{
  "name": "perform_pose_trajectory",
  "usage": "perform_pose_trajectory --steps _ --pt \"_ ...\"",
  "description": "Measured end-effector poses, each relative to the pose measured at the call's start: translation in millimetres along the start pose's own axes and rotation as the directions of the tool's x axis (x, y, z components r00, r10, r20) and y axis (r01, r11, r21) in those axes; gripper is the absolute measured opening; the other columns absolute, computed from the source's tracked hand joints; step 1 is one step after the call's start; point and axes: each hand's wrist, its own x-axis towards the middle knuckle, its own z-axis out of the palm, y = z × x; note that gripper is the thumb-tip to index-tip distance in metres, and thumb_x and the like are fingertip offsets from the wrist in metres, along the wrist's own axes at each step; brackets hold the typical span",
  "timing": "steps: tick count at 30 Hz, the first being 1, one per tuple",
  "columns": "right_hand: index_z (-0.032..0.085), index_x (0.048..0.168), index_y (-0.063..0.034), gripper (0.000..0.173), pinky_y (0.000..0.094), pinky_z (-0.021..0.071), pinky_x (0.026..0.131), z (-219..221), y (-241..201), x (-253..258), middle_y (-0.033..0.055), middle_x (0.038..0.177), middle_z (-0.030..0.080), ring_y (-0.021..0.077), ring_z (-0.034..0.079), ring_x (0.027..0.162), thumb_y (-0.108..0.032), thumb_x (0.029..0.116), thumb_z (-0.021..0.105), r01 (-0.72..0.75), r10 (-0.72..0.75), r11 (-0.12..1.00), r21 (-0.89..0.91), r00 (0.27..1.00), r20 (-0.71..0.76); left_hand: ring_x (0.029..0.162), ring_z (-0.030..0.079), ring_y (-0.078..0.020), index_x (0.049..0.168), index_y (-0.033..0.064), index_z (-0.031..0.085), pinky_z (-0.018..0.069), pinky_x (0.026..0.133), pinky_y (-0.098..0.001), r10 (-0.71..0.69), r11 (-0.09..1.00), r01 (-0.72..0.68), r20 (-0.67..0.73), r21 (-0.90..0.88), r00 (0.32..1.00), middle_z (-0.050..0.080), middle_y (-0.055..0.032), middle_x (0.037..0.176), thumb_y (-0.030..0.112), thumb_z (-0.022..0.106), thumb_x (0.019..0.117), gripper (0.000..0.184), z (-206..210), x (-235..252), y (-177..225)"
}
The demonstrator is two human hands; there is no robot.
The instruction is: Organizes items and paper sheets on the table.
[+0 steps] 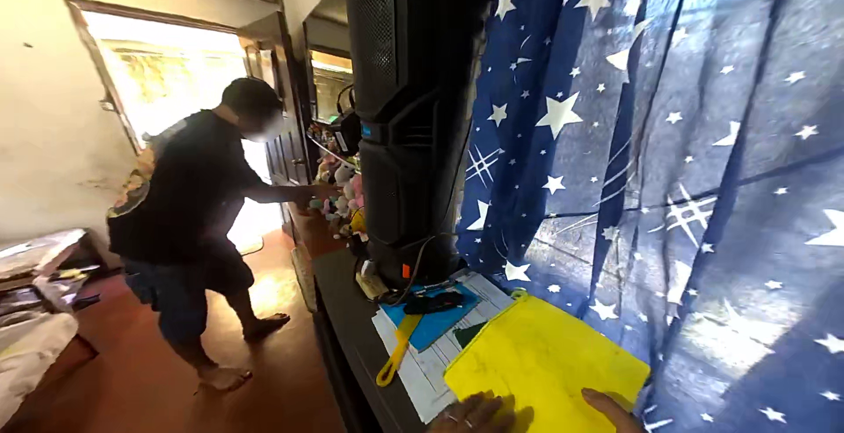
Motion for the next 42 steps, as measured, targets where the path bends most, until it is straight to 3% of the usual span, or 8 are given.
perform_pose_trajectory --steps 3,7,15,22,26,32,36,42 --pt "0.048 0.137 0.0029 0.039 0.0425 0.0553 0.089 6.8 27.5 8.5 0.0168 0.120 0.060 0.0199 0.063 0.104 -0.016 0.1027 0.051 -0.043 0.048 0.998 0.038 0.990 -0.131 0.132 0.059 -0.0327 0.133 0.0050 0.068 0.0482 0.111 -0.0529 -0.165 0.986 0.164 -0.059 -0.019 0.984 0.065 -0.0160 0.138 0.038 0.068 0.0960 0.049 -28.6 17.7 -46.9" --pt "0.048 0.139 0.0007 0.040 0.0445 0.0552 0.087 37.1 42.5 4.0 0.0196 0.120 0.061 0.0245 0.063 0.103 -0.021 0.1060 0.052 -0.108 0.151 0.976 0.188 0.961 -0.230 0.129 0.059 -0.0395 0.130 -0.0003 0.065 0.0496 0.106 -0.0546 -0.471 0.857 0.395 0.193 0.332 0.860 0.064 -0.0223 0.133 0.022 0.056 0.1015 0.037 -49.6 75.8 -86.2" --pt "0.055 0.134 0.0041 0.043 0.0515 0.0567 0.090 55.4 14.7 50.9 0.0244 0.124 0.064 0.0338 0.066 0.110 -0.007 0.0949 0.070 -0.076 0.084 0.996 0.040 0.966 -0.245 0.123 0.058 -0.0492 0.120 -0.0104 0.063 0.0486 0.097 -0.0670 -0.626 0.732 0.238 0.493 0.638 0.604 0.061 -0.0308 0.129 0.017 0.074 0.0854 0.045 -62.0 119.4 -67.3" --pt "0.051 0.135 0.0012 0.037 0.0483 0.0571 0.085 24.6 10.0 37.1 0.0220 0.121 0.062 0.0294 0.065 0.105 -0.009 0.0999 0.058 -0.026 0.041 0.995 0.101 0.988 -0.150 0.124 0.057 -0.0464 0.123 -0.0075 0.064 0.0332 0.113 -0.0661 -0.553 0.716 0.086 0.487 0.693 0.676 0.064 -0.0278 0.128 0.004 0.068 0.0886 0.037 -55.3 124.5 -72.3" --pt "0.053 0.134 0.0009 0.040 0.0498 0.0581 0.078 0.4 11.3 22.0 0.0227 0.112 0.066 0.0311 0.068 0.095 -0.013 0.0975 0.062 -0.122 0.118 0.992 -0.008 0.972 -0.203 0.119 0.061 -0.0515 0.152 0.0028 0.042 0.0508 0.094 -0.0664 -0.561 0.721 0.101 0.491 0.685 0.666 0.061 -0.0315 0.130 -0.008 0.048 0.0987 0.055 -46.6 129.1 -61.3" --pt "0.061 0.125 0.0010 0.033 0.0405 0.0568 0.083 3.2 -1.1 -2.7 0.0139 0.107 0.068 0.0184 0.067 0.093 -0.022 0.1025 0.055 -0.066 0.041 0.969 -0.239 0.993 -0.108 0.117 0.061 -0.0487 0.118 -0.0130 0.064 0.0515 0.093 -0.0622 -0.561 0.709 0.049 0.521 0.704 0.644 0.062 -0.0322 0.126 -0.005 0.049 0.0982 0.026 -58.1 141.3 -65.0" --pt "0.060 0.125 0.0029 0.032 0.0420 0.0577 0.085 36.0 2.8 1.5 0.0150 0.107 0.070 0.0204 0.069 0.095 -0.018 0.1009 0.058 -0.080 0.059 0.951 -0.299 0.995 -0.078 0.120 0.061 -0.0489 0.121 -0.0131 0.062 0.0529 0.095 -0.0616 -0.501 0.798 0.116 0.544 0.591 0.673 0.061 -0.0329 0.128 -0.004 0.044 0.1021 0.027 -74.3 143.6 -77.6" --pt "0.062 0.121 0.0039 0.030 0.0453 0.0582 0.078 117.1 -3.0 16.3 0.0182 0.101 0.070 0.0258 0.070 0.088 -0.013 0.0965 0.066 -0.115 0.047 0.961 -0.251 0.965 -0.260 0.118 0.061 -0.0489 0.125 -0.0133 0.060 0.0546 0.092 -0.0601 -0.378 0.873 0.052 0.605 0.485 0.701 0.060 -0.0325 0.128 -0.005 0.048 0.0999 0.029 -91.1 146.1 -95.8"
